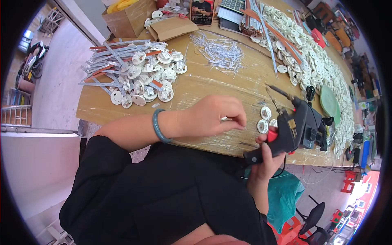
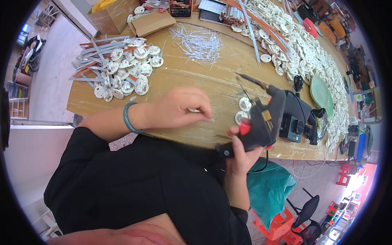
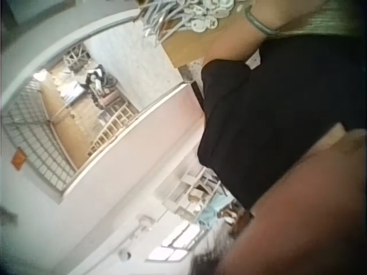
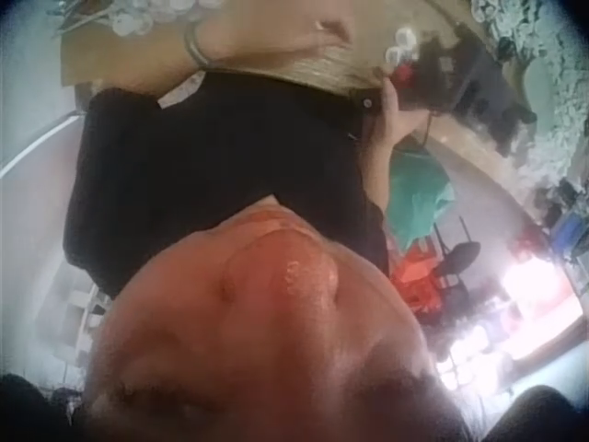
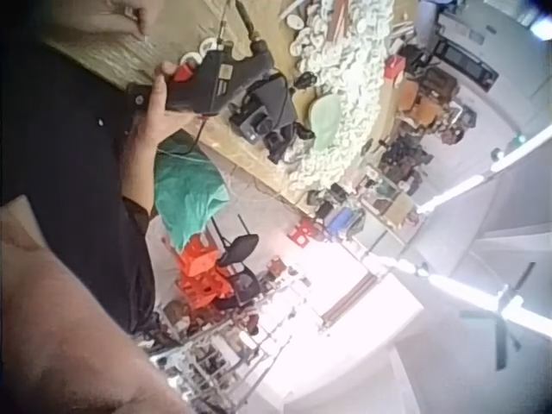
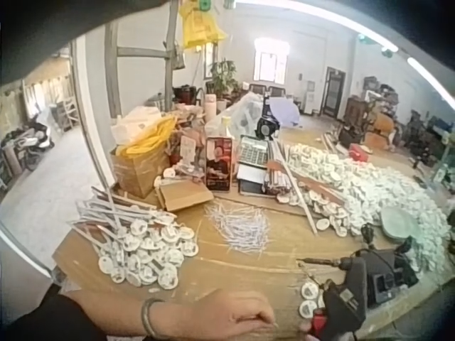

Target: The person solders connections on small circular electronic circuit boards using a soldering gun.

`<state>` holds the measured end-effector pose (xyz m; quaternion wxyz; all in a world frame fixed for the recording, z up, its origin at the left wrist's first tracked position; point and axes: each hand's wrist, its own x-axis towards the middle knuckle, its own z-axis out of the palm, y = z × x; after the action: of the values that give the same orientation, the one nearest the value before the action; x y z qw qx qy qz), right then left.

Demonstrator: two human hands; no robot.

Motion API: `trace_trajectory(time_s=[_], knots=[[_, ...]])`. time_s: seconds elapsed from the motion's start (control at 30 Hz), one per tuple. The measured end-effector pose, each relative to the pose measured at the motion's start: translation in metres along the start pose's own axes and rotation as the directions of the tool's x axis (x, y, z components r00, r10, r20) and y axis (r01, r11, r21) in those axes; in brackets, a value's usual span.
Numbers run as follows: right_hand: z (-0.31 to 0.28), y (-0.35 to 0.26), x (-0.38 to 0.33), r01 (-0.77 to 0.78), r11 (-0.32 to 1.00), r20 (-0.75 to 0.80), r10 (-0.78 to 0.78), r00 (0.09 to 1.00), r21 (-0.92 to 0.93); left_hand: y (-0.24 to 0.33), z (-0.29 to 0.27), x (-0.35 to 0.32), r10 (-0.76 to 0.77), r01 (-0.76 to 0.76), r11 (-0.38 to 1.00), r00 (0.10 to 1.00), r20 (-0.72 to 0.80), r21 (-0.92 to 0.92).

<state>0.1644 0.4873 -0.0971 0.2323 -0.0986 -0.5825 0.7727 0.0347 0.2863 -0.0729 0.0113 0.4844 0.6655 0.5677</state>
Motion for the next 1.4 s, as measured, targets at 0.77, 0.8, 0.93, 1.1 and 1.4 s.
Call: trace_trajectory(time_s=[0.77,0.8,0.93,1.1,1.4], knots=[[0.032,0.018,0.001,-0.074,0.997,0.014,0.074,0.997,0.003,-0.003,-0.001,-0.006,0.072,-0.095,0.955,0.993,0.092,0.281],[0.026,0.020,0.001,-0.095,0.995,0.007,0.095,0.995,-0.025,-0.004,-0.005,-0.005,0.047,-0.075,0.939,0.995,0.091,0.337],[0.009,0.017,-0.001,-0.115,0.989,-0.022,0.117,0.993,0.094,-0.013,-0.024,-0.002,-0.059,-0.036,0.925,0.970,0.237,0.379],[0.000,0.020,-0.006,-0.079,0.977,0.035,0.074,0.997,0.200,-0.027,-0.011,-0.021,0.023,-0.191,0.842,0.947,0.320,0.505],[-0.008,0.019,-0.010,-0.091,0.972,0.024,0.087,0.996,0.216,-0.028,-0.009,-0.022,-0.081,-0.005,0.889,0.982,0.168,0.457]])
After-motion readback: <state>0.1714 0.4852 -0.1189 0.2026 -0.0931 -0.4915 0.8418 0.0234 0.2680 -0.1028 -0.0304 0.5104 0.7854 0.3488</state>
